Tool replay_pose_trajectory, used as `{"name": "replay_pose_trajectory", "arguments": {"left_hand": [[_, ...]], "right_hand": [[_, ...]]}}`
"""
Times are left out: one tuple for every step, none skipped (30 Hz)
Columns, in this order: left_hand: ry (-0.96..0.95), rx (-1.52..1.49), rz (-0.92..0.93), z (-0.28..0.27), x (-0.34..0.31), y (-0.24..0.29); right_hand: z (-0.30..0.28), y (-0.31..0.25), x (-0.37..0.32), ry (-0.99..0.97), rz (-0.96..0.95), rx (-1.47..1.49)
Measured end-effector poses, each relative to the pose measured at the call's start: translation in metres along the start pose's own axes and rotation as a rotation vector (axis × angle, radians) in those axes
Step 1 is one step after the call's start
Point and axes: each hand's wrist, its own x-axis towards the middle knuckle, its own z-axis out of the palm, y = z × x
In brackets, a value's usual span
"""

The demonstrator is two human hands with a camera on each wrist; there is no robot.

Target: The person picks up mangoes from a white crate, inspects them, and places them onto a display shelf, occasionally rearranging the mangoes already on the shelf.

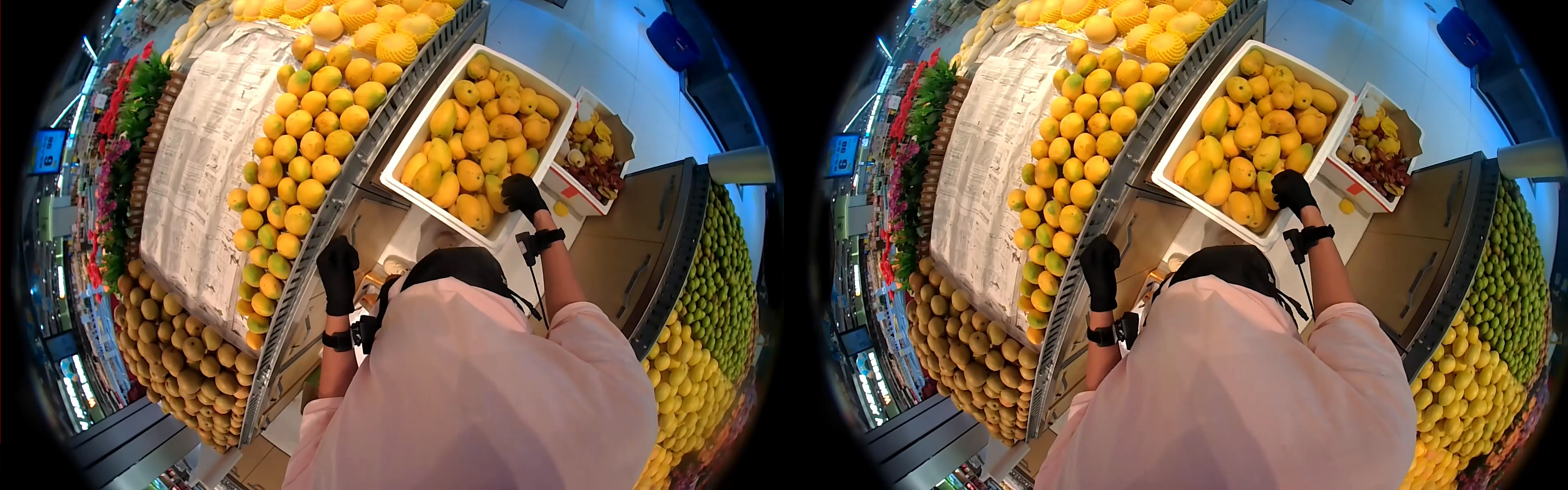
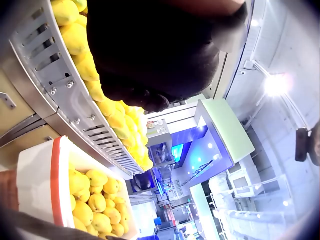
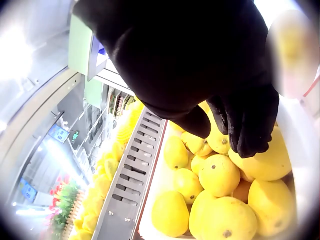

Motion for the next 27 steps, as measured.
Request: {"name": "replay_pose_trajectory", "arguments": {"left_hand": [[0.011,-0.005,0.000,0.001,0.000,0.000],[0.015,-0.008,-0.007,0.001,0.000,0.000],[0.018,-0.011,-0.013,0.001,0.000,0.001],[0.022,-0.015,-0.019,0.002,0.000,0.001],[0.025,-0.015,-0.021,0.002,0.000,0.001],[0.029,-0.015,-0.023,0.001,0.000,0.000],[0.032,-0.016,-0.024,0.000,-0.001,-0.001],[0.034,-0.008,-0.026,-0.001,-0.001,-0.002],[0.036,-0.001,-0.028,-0.003,-0.001,-0.003],[0.038,0.007,-0.030,-0.004,-0.001,-0.004],[0.050,0.005,-0.041,-0.005,-0.001,-0.006],[0.062,0.002,-0.052,-0.006,-0.002,-0.007],[0.074,0.000,-0.063,-0.007,-0.003,-0.008],[0.071,-0.004,-0.056,-0.008,-0.004,-0.008],[0.068,-0.007,-0.048,-0.009,-0.005,-0.007],[0.064,-0.010,-0.040,-0.009,-0.006,-0.006],[0.079,-0.012,-0.047,-0.009,-0.006,-0.005],[0.093,-0.015,-0.055,-0.008,-0.006,-0.004],[0.107,-0.017,-0.064,-0.008,-0.006,-0.003],[0.118,-0.015,-0.072,-0.008,-0.006,-0.003],[0.130,-0.012,-0.082,-0.008,-0.007,-0.002],[0.143,-0.009,-0.092,-0.008,-0.007,-0.001],[0.130,0.022,-0.085,-0.009,-0.008,0.000],[0.118,0.053,-0.077,-0.011,-0.008,0.001],[0.106,0.085,-0.069,-0.012,-0.008,0.002],[0.120,0.058,-0.068,-0.011,-0.008,0.004],[0.134,0.031,-0.066,-0.009,-0.007,0.005]], "right_hand": [[-0.004,-0.004,-0.001,0.016,-0.004,0.000],[-0.007,-0.008,-0.002,0.048,-0.015,0.007],[-0.010,-0.011,-0.003,0.080,-0.026,0.014],[-0.013,-0.013,-0.001,0.091,-0.043,-0.016],[-0.016,-0.015,0.001,0.103,-0.061,-0.045],[-0.021,-0.017,0.005,0.115,-0.080,-0.075],[-0.026,-0.017,0.010,0.106,-0.098,-0.065],[-0.030,-0.016,0.015,0.098,-0.117,-0.055],[-0.031,-0.019,0.016,0.089,-0.135,-0.045],[-0.031,-0.021,0.017,0.115,-0.142,-0.010],[-0.031,-0.024,0.017,0.141,-0.148,0.026],[-0.030,-0.028,0.017,0.168,-0.155,0.062],[-0.036,-0.025,0.027,0.147,-0.137,0.007],[-0.045,-0.025,0.040,0.126,-0.118,-0.047],[-0.045,-0.033,0.041,0.105,-0.100,-0.101],[-0.044,-0.037,0.039,0.178,-0.066,0.049],[-0.043,-0.042,0.038,0.194,-0.075,0.046],[-0.043,-0.046,0.041,0.211,-0.083,0.043],[-0.043,-0.048,0.043,0.227,-0.090,0.039],[-0.045,-0.051,0.048,0.220,-0.100,0.035],[-0.049,-0.055,0.053,0.212,-0.108,0.030],[-0.052,-0.055,0.057,0.204,-0.115,0.023],[-0.053,-0.054,0.059,0.219,-0.115,0.038],[-0.051,-0.056,0.056,0.233,-0.116,0.052],[-0.048,-0.059,0.054,0.248,-0.116,0.066],[-0.044,-0.060,0.052,0.243,-0.117,0.067],[-0.040,-0.061,0.050,0.238,-0.119,0.068]]}}
